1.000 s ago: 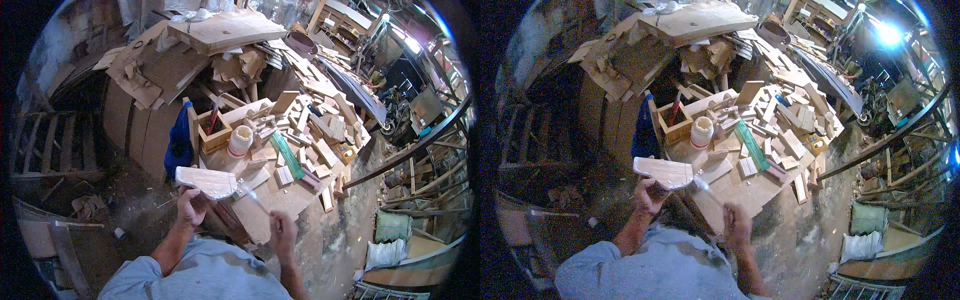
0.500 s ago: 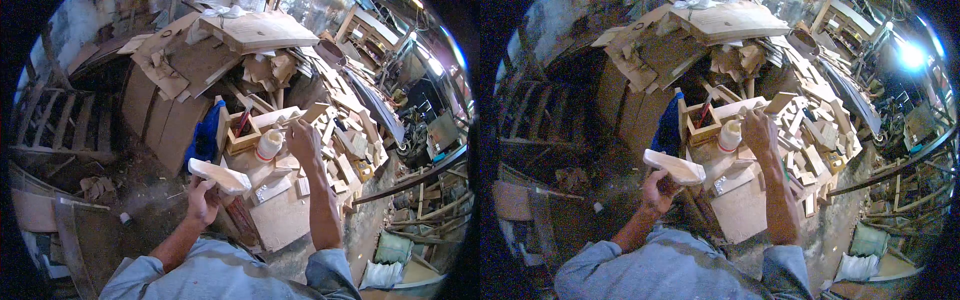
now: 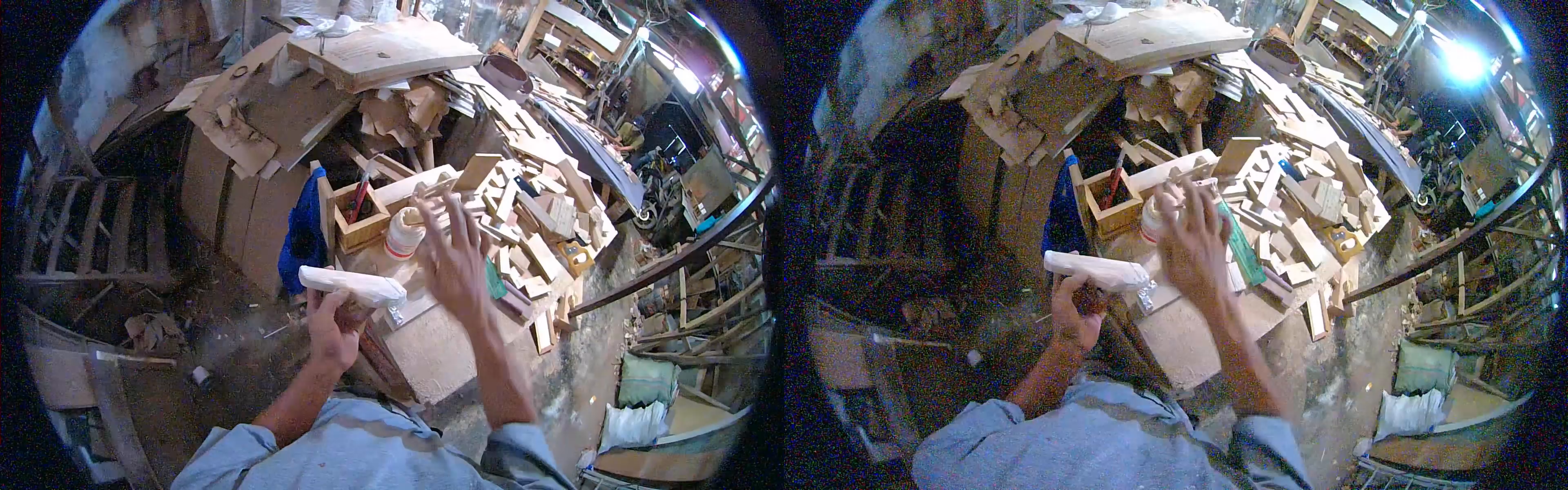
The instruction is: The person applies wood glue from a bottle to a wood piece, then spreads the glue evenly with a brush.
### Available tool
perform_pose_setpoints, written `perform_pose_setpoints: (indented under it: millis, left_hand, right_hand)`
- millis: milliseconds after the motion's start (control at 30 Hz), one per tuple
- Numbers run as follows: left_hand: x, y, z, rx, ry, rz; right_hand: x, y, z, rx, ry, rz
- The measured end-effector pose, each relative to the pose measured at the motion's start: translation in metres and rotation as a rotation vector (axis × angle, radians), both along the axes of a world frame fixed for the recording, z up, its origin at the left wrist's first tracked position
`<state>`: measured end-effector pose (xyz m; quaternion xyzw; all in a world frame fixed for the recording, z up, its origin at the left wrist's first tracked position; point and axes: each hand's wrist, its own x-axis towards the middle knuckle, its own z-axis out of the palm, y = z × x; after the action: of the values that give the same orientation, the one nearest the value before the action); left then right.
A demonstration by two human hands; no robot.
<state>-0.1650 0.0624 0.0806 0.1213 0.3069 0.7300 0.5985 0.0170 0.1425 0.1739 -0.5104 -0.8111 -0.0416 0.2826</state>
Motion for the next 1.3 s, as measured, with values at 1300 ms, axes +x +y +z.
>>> perform_pose_setpoints:
  millis: [1300]
  left_hand:
    - [0.048,-0.013,0.006,0.329,0.109,-0.313]
  right_hand:
    - [0.032,-0.164,-0.07,-0.389,0.558,-0.055]
